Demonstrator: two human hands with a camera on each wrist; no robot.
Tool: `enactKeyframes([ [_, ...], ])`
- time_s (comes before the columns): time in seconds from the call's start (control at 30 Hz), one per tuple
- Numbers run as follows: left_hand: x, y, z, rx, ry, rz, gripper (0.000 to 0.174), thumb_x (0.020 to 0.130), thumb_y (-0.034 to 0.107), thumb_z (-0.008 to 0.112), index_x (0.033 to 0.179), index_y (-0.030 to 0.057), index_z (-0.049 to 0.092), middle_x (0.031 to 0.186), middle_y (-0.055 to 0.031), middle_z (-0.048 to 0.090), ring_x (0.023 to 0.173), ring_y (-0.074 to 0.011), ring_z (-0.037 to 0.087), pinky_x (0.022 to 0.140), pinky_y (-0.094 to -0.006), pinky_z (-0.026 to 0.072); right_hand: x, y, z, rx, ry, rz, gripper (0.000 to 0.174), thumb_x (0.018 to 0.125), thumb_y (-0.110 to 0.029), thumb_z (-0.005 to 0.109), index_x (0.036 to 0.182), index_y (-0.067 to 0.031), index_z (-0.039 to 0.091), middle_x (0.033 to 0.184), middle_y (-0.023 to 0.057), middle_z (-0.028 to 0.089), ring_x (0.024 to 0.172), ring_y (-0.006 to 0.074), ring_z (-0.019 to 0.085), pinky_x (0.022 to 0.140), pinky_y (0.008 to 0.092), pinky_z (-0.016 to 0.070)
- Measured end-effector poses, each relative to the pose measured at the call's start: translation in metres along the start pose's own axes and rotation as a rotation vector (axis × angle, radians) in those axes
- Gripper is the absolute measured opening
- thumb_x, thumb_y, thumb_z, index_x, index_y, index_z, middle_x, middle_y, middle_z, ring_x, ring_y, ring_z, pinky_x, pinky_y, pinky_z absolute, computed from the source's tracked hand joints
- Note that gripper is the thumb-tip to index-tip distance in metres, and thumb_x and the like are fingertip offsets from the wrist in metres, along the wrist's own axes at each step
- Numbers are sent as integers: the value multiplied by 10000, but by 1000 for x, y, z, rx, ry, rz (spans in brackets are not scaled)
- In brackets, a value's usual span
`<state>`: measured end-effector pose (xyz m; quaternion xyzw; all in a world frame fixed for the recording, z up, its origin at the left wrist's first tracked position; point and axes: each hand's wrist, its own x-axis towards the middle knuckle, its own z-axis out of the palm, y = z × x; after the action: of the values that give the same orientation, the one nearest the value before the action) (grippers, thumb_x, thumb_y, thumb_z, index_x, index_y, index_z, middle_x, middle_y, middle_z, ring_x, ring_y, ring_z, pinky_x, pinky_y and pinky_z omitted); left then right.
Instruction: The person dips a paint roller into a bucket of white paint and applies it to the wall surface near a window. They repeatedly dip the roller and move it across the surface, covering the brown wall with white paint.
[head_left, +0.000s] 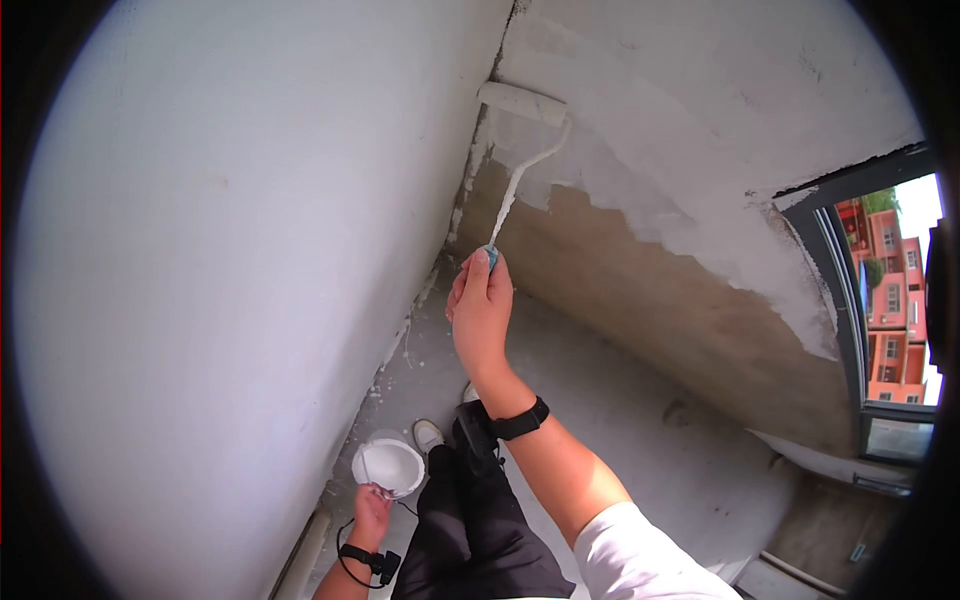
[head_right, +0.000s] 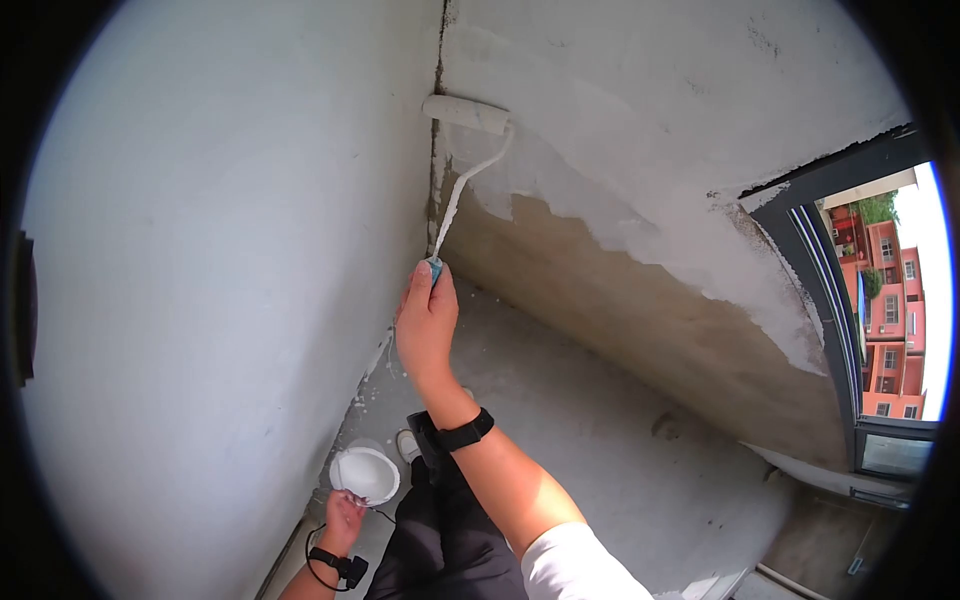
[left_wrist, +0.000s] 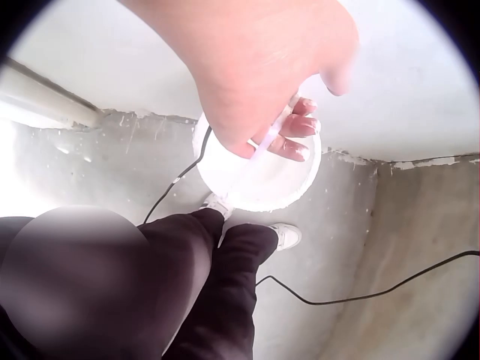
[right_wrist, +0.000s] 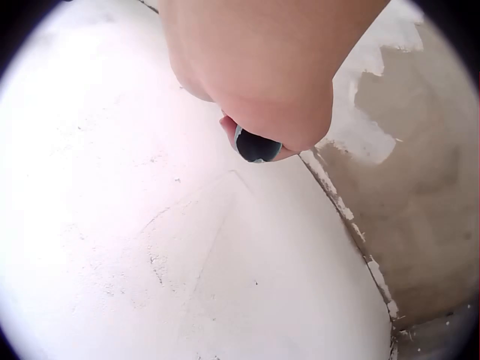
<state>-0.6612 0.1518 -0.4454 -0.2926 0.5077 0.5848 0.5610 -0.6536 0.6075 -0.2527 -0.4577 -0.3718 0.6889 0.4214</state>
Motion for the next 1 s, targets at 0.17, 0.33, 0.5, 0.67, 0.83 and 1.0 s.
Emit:
enactKeyframes([
  [0.17,-4,-4,5,10,41,-7,130,857,255,587,786,171,519,752,5,570,803,-182,582,860,-334,417,15,14,20,18,63,-71,299,1093,-337,424,903,-106,429,654,-36,395,503,49,349,429,238,304],
  [0.33,-10,-4,4,29,56,-58,127,854,273,595,798,182,528,779,13,584,824,-178,586,861,-336,407,28,58,19,-62,140,-102,300,1091,-330,426,898,-100,426,653,-34,391,498,52,352,427,246,303],
  [0.5,-7,-7,-2,-3,34,-18,122,853,288,598,813,193,533,820,29,595,866,-171,586,873,-335,399,30,104,5,-72,229,-26,317,1078,-355,446,899,-95,425,649,-23,392,493,66,359,422,273,309],
  [0.67,-10,-4,-5,-15,39,-6,121,855,285,598,810,194,533,816,30,600,863,-175,594,870,-330,402,46,124,-17,140,366,331,327,1067,-373,442,897,-94,427,653,-4,398,490,114,366,441,317,320],
  [0.83,-24,4,13,-12,122,12,126,858,280,592,792,194,527,795,25,595,851,-181,598,861,-326,409,32,106,-22,86,288,325,321,1072,-370,430,899,-99,428,653,-4,397,493,116,364,449,311,315],
  [1.0,-7,-2,-13,-36,70,21,138,865,266,581,780,180,516,768,17,566,821,-182,589,861,-323,423,3,50,-14,67,159,270,317,1079,-368,425,904,-104,433,653,-8,393,496,93,355,448,287,310],
])
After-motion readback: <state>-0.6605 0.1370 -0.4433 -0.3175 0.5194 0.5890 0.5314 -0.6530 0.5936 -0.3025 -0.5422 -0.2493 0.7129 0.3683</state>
